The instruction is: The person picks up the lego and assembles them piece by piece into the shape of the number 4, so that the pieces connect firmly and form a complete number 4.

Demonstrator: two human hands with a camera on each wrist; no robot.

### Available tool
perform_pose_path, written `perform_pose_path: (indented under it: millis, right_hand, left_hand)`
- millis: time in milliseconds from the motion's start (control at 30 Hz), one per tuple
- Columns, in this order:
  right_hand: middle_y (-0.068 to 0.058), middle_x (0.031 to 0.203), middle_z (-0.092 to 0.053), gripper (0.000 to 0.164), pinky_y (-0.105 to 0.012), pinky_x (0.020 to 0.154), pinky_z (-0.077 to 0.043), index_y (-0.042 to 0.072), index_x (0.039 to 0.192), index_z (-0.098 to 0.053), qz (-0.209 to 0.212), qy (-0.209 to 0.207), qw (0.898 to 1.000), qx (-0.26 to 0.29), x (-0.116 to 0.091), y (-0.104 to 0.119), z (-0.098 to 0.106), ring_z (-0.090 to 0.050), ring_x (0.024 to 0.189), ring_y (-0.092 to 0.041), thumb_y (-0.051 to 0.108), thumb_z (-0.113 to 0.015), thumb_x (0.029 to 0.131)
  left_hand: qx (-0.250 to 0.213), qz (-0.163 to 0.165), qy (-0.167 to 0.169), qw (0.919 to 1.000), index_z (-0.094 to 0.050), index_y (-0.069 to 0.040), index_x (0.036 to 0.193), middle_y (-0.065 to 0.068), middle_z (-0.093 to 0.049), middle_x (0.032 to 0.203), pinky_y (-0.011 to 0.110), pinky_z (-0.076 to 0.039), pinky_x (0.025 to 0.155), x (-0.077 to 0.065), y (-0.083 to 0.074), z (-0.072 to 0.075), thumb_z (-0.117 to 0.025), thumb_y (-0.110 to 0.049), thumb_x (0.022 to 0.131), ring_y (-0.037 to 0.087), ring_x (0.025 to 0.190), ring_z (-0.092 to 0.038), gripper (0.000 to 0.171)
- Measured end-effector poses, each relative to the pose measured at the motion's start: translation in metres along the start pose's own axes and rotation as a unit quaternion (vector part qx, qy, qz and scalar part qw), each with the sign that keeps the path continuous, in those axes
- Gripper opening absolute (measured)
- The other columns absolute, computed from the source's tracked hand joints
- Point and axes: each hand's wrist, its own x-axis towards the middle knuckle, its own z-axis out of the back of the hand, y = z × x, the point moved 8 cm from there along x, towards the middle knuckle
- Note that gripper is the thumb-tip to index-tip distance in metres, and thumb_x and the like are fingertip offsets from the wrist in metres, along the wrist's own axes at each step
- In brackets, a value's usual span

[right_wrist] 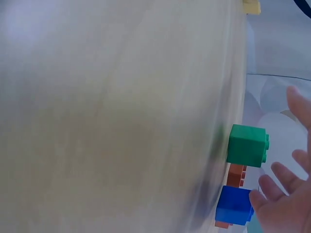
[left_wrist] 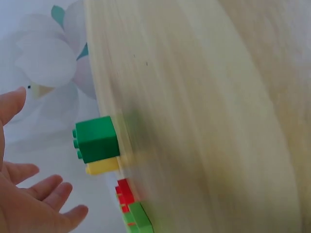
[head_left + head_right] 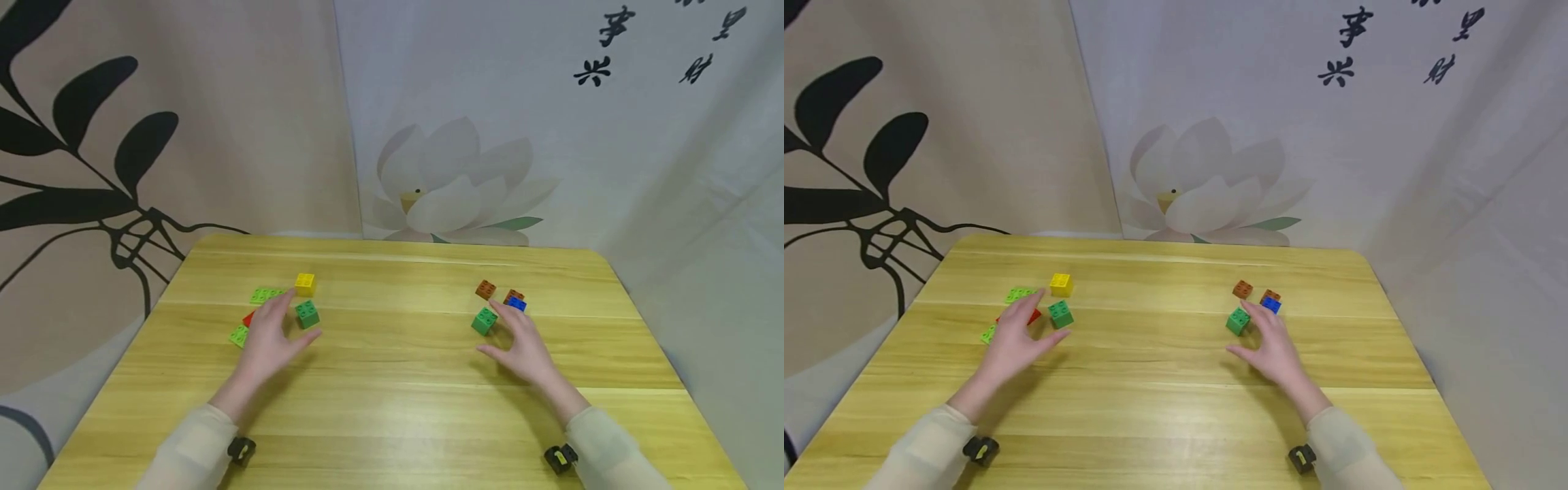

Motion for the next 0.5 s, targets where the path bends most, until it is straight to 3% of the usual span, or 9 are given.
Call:
perform_pose_path:
  millis: [200,500]
  right_hand:
    - [-0.025,0.144,-0.044,0.085,-0.06,0.103,-0.04,0.0,0.149,-0.038,-0.025,0.003,0.999,0.032,0.002,-0.005,0.003,-0.044,0.128,-0.044,0.019,-0.084,0.081]
    - [-0.023,0.146,-0.043,0.079,-0.055,0.104,-0.041,-0.001,0.15,-0.036,-0.062,0.014,0.993,0.099,0.002,-0.016,-0.001,-0.044,0.129,-0.043,0.013,-0.08,0.085]
  left_hand:
    - [-0.015,0.031,0.025,0.9991,-0.037,0.006,0.147,0.03,-0.042,0.145,0.066,-0.038,0.102,0.003,0.014,-0.003,-0.083,-0.034,0.08,0.048,0.129,-0.042,0.091]
    - [-0.025,0.043,0.04,0.998,-0.036,0.007,0.148,0.031,-0.04,0.146,0.064,-0.038,0.102,0.006,0.021,-0.008,-0.085,-0.032,0.079,0.048,0.131,-0.04,0.093]
